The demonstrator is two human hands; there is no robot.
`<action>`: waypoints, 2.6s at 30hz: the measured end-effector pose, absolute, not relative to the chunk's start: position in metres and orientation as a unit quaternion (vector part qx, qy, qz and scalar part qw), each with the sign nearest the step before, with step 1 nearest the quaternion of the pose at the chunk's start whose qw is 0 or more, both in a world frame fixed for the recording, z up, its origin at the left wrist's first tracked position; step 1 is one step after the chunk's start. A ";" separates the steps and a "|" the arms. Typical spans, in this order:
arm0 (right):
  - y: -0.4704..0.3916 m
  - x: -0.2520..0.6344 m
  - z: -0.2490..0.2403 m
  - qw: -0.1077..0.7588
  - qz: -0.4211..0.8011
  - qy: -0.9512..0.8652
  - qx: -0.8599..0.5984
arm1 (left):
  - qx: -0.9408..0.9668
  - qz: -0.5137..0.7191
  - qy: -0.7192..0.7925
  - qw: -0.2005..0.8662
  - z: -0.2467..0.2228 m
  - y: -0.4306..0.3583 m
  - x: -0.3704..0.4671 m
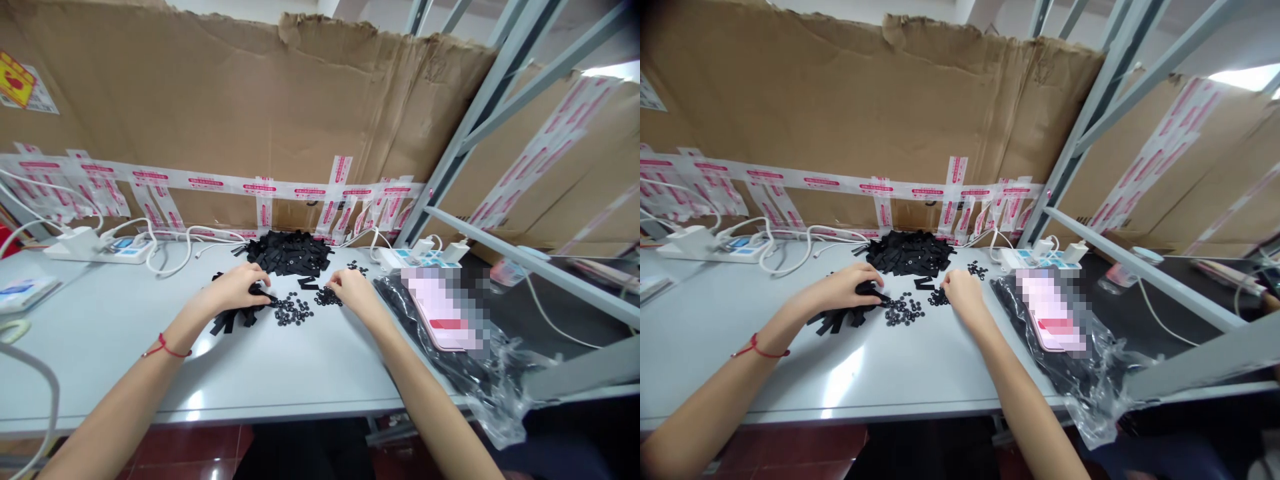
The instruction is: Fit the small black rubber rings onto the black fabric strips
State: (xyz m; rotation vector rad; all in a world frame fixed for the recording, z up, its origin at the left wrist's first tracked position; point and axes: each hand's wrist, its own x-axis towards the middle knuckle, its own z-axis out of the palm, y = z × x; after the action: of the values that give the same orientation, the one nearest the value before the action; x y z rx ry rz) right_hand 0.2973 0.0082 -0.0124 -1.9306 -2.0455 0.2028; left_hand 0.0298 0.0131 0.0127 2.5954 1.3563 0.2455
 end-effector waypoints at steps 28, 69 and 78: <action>0.014 0.258 -0.036 0.014 -0.145 -0.871 -0.469 | 0.882 0.179 0.435 0.046 0.003 0.009 0.053; -0.009 0.251 -0.024 0.403 0.282 -0.769 -0.408 | 0.677 0.347 0.417 0.497 -0.010 -0.002 0.080; -0.007 0.263 -0.007 0.418 0.450 -0.689 -0.384 | 0.669 0.340 0.427 0.504 0.000 0.006 0.066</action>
State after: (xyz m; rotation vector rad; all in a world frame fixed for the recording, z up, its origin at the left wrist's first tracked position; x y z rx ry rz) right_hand 0.2633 -0.0067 -0.0071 -0.9629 -1.7292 1.1300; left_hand 0.0660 0.0057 -0.0003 1.6159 1.0322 0.8221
